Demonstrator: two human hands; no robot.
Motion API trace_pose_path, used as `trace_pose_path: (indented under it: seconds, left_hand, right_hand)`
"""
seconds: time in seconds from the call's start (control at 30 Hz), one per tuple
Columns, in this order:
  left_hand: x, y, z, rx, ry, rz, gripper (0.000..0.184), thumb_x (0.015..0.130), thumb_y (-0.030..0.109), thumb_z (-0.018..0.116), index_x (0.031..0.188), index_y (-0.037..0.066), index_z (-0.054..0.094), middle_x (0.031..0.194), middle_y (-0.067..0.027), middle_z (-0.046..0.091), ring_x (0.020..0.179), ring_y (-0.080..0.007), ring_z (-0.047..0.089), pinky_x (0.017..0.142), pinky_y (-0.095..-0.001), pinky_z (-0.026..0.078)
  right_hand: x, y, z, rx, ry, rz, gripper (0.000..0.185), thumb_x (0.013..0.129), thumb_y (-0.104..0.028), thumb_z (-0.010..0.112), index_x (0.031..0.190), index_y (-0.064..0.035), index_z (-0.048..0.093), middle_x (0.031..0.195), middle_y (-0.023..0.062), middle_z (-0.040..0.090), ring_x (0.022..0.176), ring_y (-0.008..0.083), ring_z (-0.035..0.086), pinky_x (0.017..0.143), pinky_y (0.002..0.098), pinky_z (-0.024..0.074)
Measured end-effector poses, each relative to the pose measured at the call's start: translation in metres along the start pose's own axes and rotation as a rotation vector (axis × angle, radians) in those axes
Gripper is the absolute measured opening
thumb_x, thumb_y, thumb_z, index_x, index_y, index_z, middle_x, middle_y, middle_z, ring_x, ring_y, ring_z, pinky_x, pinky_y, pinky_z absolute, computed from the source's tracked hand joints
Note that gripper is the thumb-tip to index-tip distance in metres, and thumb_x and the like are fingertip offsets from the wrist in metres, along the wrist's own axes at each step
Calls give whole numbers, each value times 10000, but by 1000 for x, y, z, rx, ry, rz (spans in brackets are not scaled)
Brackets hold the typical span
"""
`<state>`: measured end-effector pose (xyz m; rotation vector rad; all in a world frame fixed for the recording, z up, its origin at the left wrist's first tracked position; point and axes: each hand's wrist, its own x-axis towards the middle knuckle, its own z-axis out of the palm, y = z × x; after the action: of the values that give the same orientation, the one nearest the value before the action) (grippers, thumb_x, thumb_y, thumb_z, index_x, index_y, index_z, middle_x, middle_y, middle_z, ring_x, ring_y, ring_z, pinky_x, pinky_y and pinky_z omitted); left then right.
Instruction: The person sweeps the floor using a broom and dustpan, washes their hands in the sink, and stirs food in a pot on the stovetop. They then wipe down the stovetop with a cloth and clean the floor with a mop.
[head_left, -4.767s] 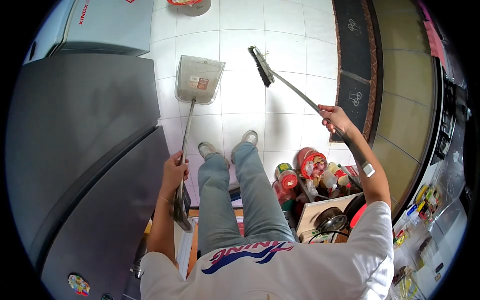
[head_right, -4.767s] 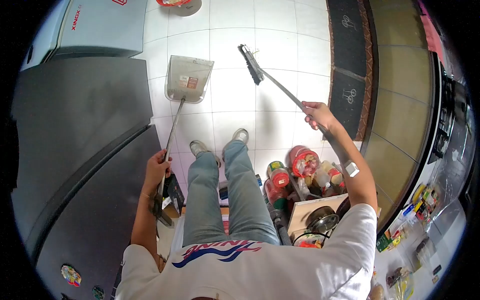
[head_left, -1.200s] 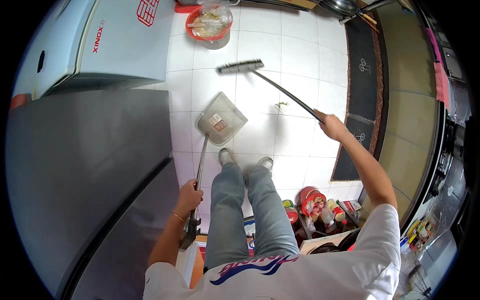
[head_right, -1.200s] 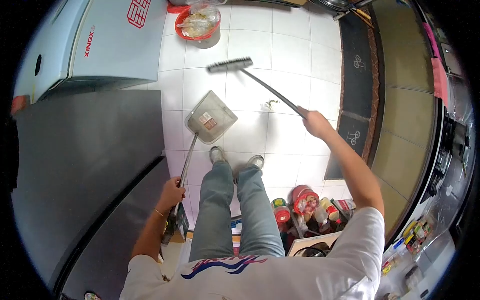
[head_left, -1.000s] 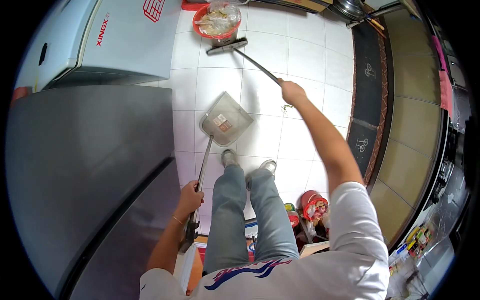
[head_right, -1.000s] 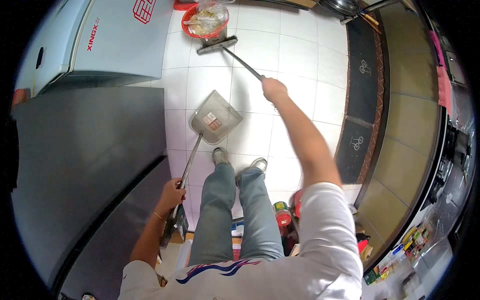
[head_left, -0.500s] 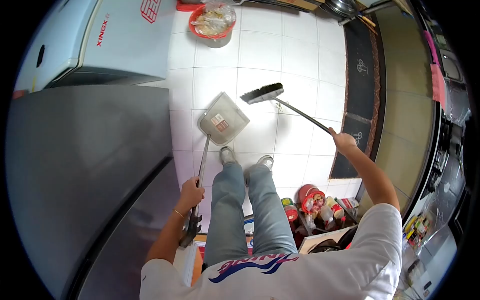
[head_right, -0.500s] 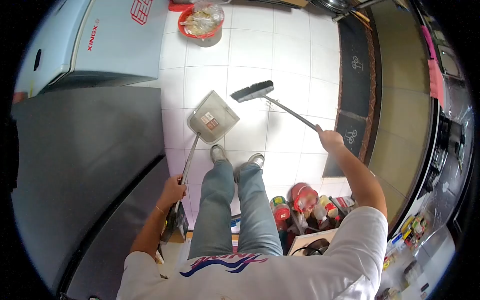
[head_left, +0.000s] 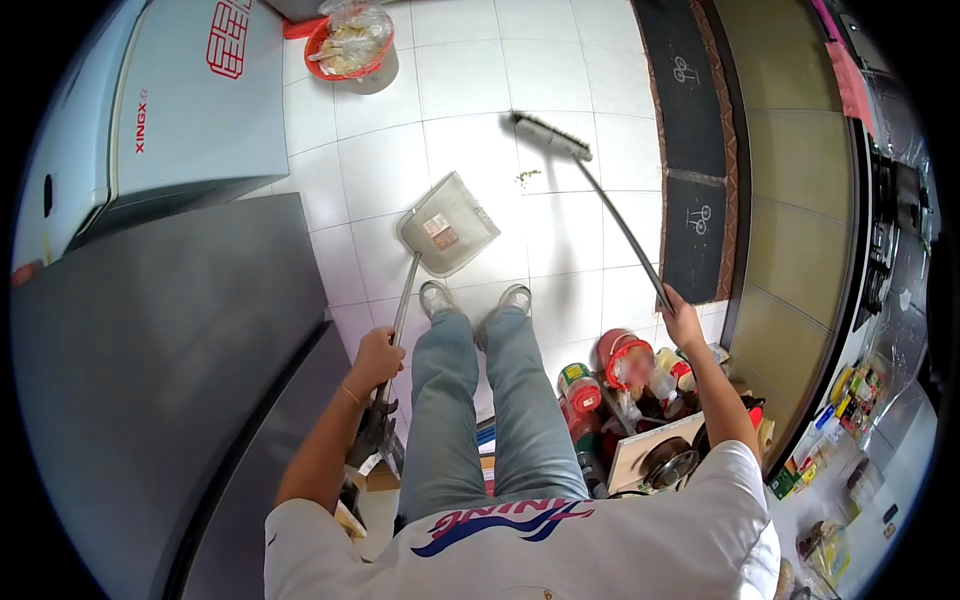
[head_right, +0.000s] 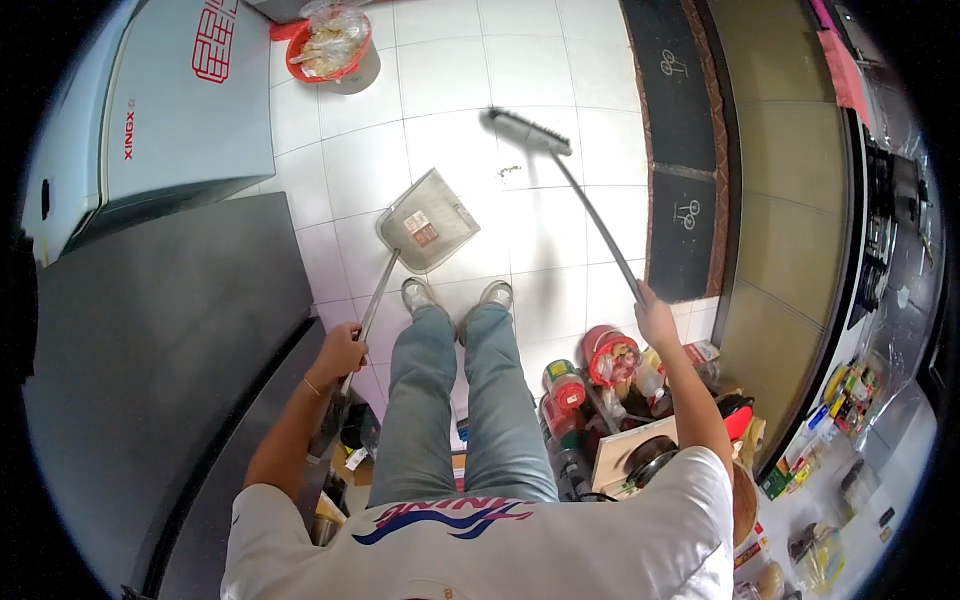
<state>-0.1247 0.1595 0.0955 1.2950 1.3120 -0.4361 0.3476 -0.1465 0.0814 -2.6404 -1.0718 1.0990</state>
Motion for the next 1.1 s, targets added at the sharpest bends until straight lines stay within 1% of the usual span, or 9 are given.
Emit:
trace_pose_path:
  seconds: [0.17,0.37,0.43,0.57,0.6,0.67,0.83,1.0,1.1]
  left_hand:
    - [23,31,3,-45,-70,-70,319,729,-47,517,1026,-161,528,587,-131,557,459,-180,570,374,-307,436]
    - [72,80,-4,66,-140,-123,160,736,-46,506,826,-150,588,580,-160,565,456,-197,572,390,-303,456]
    - [97,94,-18,616,-485,208,132,733,-12,554,659,-108,605,552,-147,581,441,-177,580,395,-303,453]
    - [102,120,-25,131,-315,-85,159,728,-7,561,619,-115,604,546,-151,584,429,-182,571,394,-297,436]
    - [102,124,-23,130,-311,-84,159,728,-7,561,619,-115,604,546,-151,584,429,-182,571,394,-297,436]
    - [102,134,-16,91,-302,-115,173,728,-24,480,623,-94,597,546,-147,570,431,-182,554,392,-292,433]
    - [100,130,-7,105,-254,-174,146,705,-25,520,592,-91,584,544,-150,573,423,-193,551,389,-297,431]
    - [81,101,-10,109,-287,-87,101,731,-61,529,673,-132,572,573,-208,561,444,-246,563,363,-347,422]
    - [66,64,-9,-47,-238,-152,68,716,-50,563,730,-115,547,562,-136,539,431,-196,544,367,-303,433]
  right_hand:
    - [62,1,22,21,88,188,492,822,-106,508,1294,-5,410,1014,293,580,970,412,568,826,432,464]
    - [79,-36,106,88,-135,266,583,800,-20,407,1332,103,205,779,310,599,565,360,621,450,422,511]
    - [45,-50,141,119,-180,202,597,809,-29,389,1341,118,159,719,306,595,542,370,610,475,435,513]
    - [-36,-95,156,109,-349,153,590,855,-122,412,1362,48,165,815,333,587,781,468,584,719,514,464]
    - [-50,-90,172,149,-319,18,625,796,-46,427,1328,135,152,740,337,575,698,456,589,656,520,467]
    - [-78,-107,159,211,-348,0,565,826,-87,445,1346,35,262,837,345,577,802,466,581,740,501,453]
    - [-119,-122,94,302,-356,-29,558,831,-116,497,1352,-21,323,844,313,590,797,449,586,735,460,456]
    - [-116,-81,69,357,-229,-55,531,827,-94,527,1327,-5,372,851,285,594,785,419,598,730,438,471]
    - [-78,-58,64,203,-145,-46,543,809,-49,506,1320,41,349,843,320,581,818,436,590,746,461,468]
